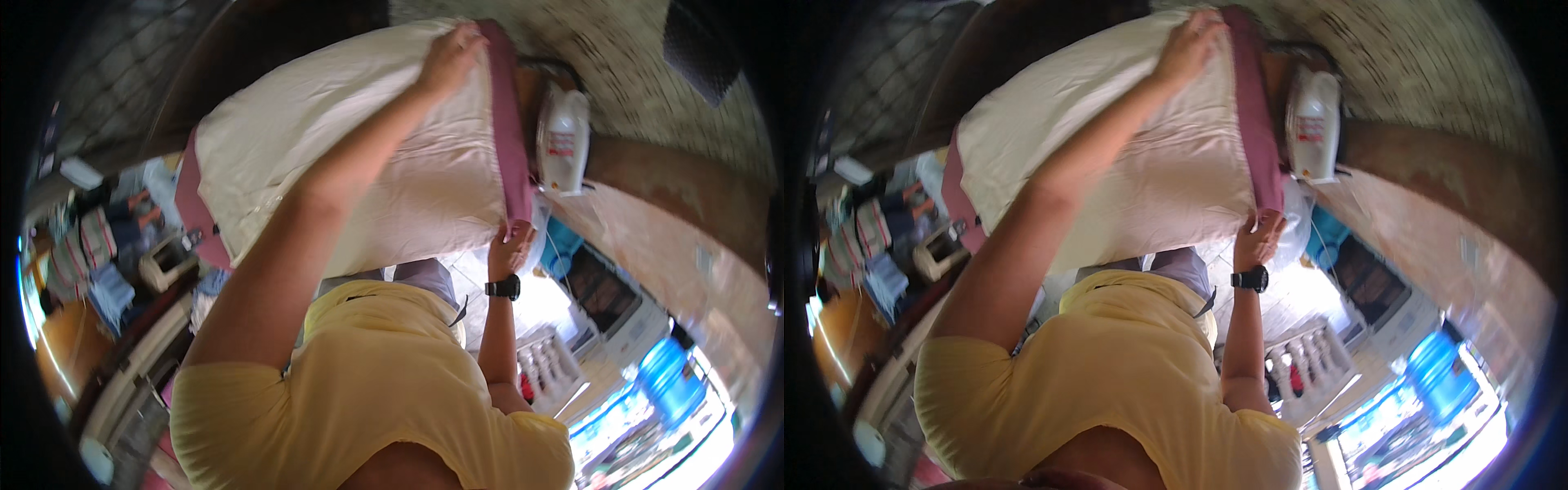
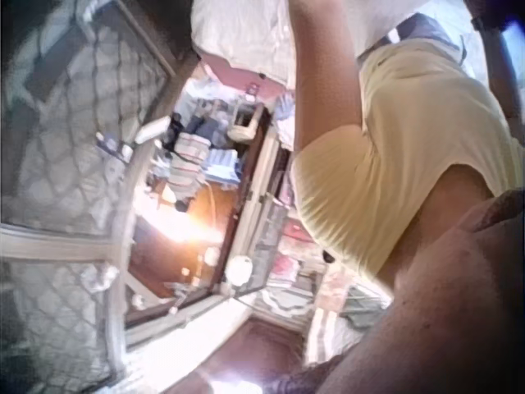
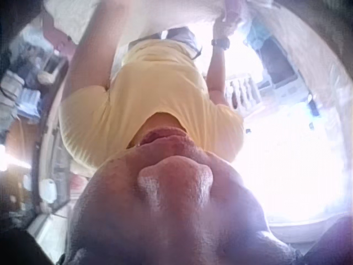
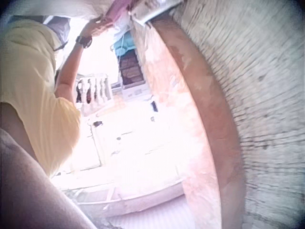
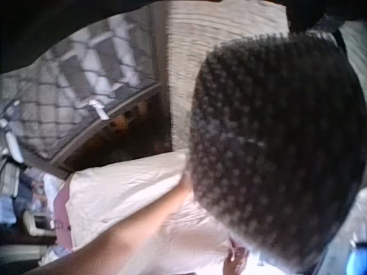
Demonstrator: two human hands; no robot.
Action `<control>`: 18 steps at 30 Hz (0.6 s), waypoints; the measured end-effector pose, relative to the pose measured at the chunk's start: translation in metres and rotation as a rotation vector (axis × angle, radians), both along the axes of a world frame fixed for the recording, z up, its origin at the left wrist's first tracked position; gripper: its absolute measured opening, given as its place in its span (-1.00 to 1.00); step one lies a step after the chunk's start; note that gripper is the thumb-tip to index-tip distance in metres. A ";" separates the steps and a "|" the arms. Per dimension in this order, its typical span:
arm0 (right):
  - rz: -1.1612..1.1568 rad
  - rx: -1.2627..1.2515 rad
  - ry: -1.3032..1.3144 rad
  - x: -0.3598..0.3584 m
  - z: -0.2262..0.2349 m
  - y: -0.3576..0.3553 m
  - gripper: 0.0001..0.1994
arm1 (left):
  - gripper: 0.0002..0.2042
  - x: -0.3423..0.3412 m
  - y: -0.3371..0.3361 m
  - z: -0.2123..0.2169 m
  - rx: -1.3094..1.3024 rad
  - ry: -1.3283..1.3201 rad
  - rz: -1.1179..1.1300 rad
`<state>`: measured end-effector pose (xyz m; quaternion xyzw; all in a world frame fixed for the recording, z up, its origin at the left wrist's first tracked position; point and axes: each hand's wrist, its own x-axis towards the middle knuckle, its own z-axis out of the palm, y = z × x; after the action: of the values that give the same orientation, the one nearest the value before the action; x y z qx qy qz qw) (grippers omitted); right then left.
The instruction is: The person irons a light-colored shirt on an ironing board, turning it over and smoothing the fabric by hand before continuing with the iron.
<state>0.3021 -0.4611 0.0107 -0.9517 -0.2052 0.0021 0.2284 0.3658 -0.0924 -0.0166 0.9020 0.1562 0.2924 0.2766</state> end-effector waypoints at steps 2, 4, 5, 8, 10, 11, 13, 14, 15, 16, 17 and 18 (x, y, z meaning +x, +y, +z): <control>0.105 0.026 -0.016 0.006 0.011 0.022 -0.77 | -0.57 -0.060 -0.041 0.010 0.028 -0.090 0.103; 0.370 0.120 0.051 0.014 0.019 0.053 -0.78 | -0.62 -0.126 -0.071 0.020 -0.038 -0.096 0.124; 0.461 0.127 0.130 0.013 0.020 0.070 -0.78 | -0.64 -0.166 -0.079 0.023 -0.066 -0.071 0.134; 0.731 0.218 0.164 0.013 0.015 0.118 -0.76 | -0.67 -0.287 -0.083 0.028 -0.116 -0.040 0.360; 0.678 0.121 0.141 0.012 0.008 0.142 -0.72 | -0.69 -0.367 -0.075 0.031 -0.141 -0.056 0.546; 0.565 -0.068 0.153 0.010 0.007 0.149 -0.71 | -0.69 -0.402 -0.070 0.033 -0.151 -0.096 0.631; 0.477 -0.179 0.084 0.004 0.009 0.161 -0.73 | -0.72 -0.462 -0.064 0.036 -0.058 0.049 0.949; 0.527 -0.087 0.071 -0.003 0.011 0.167 -0.74 | -0.73 -0.483 -0.059 0.037 -0.076 0.023 1.001; 0.527 -0.040 0.081 -0.015 0.013 0.175 -0.74 | -0.73 -0.495 -0.059 0.036 -0.097 -0.006 1.047; 0.663 0.069 0.095 -0.032 0.011 0.187 -0.75 | -0.78 -0.500 -0.060 0.034 -0.078 0.001 1.089; 0.799 0.184 0.111 -0.051 0.010 0.201 -0.77 | -0.79 -0.497 -0.063 0.030 -0.157 -0.049 0.980; 0.966 0.146 0.169 -0.071 0.007 0.217 -0.77 | -0.80 -0.489 -0.064 0.025 -0.235 -0.108 0.886</control>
<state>0.2316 -0.2439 0.0181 -0.7260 -0.6032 0.1704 0.2831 -0.1231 -0.1567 0.0084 0.6943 0.5442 0.4092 0.2332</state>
